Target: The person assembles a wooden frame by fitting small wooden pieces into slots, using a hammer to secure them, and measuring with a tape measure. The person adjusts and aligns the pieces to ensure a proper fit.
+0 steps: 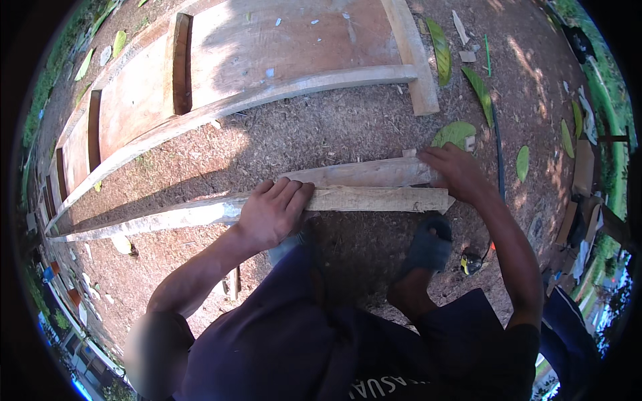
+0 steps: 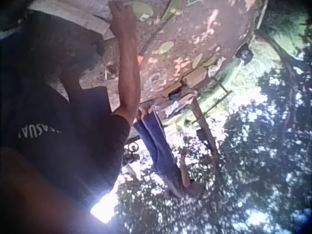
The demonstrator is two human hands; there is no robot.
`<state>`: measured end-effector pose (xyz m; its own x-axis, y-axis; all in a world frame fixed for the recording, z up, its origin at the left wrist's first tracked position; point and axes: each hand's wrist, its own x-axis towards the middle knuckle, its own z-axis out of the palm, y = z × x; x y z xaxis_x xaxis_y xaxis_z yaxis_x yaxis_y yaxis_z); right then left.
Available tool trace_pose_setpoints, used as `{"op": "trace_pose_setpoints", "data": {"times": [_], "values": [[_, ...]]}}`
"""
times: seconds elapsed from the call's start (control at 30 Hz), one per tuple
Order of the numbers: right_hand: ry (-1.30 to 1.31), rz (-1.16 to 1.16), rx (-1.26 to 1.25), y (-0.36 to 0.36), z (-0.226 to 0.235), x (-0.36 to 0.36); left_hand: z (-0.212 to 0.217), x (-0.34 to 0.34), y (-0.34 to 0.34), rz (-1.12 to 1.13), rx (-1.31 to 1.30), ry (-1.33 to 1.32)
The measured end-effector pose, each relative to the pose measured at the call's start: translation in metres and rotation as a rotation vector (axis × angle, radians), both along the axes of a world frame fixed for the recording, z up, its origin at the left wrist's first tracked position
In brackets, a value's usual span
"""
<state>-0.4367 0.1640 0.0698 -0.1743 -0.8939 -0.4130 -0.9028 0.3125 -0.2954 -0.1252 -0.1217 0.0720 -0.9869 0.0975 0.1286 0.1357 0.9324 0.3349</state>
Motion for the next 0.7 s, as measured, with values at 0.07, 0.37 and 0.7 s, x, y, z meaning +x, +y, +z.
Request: {"op": "trace_pose_setpoints", "data": {"times": [0.07,0.37,0.7], "values": [[-0.039,-0.001,-0.049,0.011,-0.01,-0.005,-0.003,-0.006,-0.002,-0.002,0.011,0.01],[-0.495,-0.314,-0.189,0.027,-0.035,-0.007,0.004,-0.017,-0.013,0.053,-0.026,-0.033],[-0.837,-0.697,-0.315,0.037,-0.06,0.027,0.001,-0.016,-0.005,0.068,-0.011,-0.028]]}}
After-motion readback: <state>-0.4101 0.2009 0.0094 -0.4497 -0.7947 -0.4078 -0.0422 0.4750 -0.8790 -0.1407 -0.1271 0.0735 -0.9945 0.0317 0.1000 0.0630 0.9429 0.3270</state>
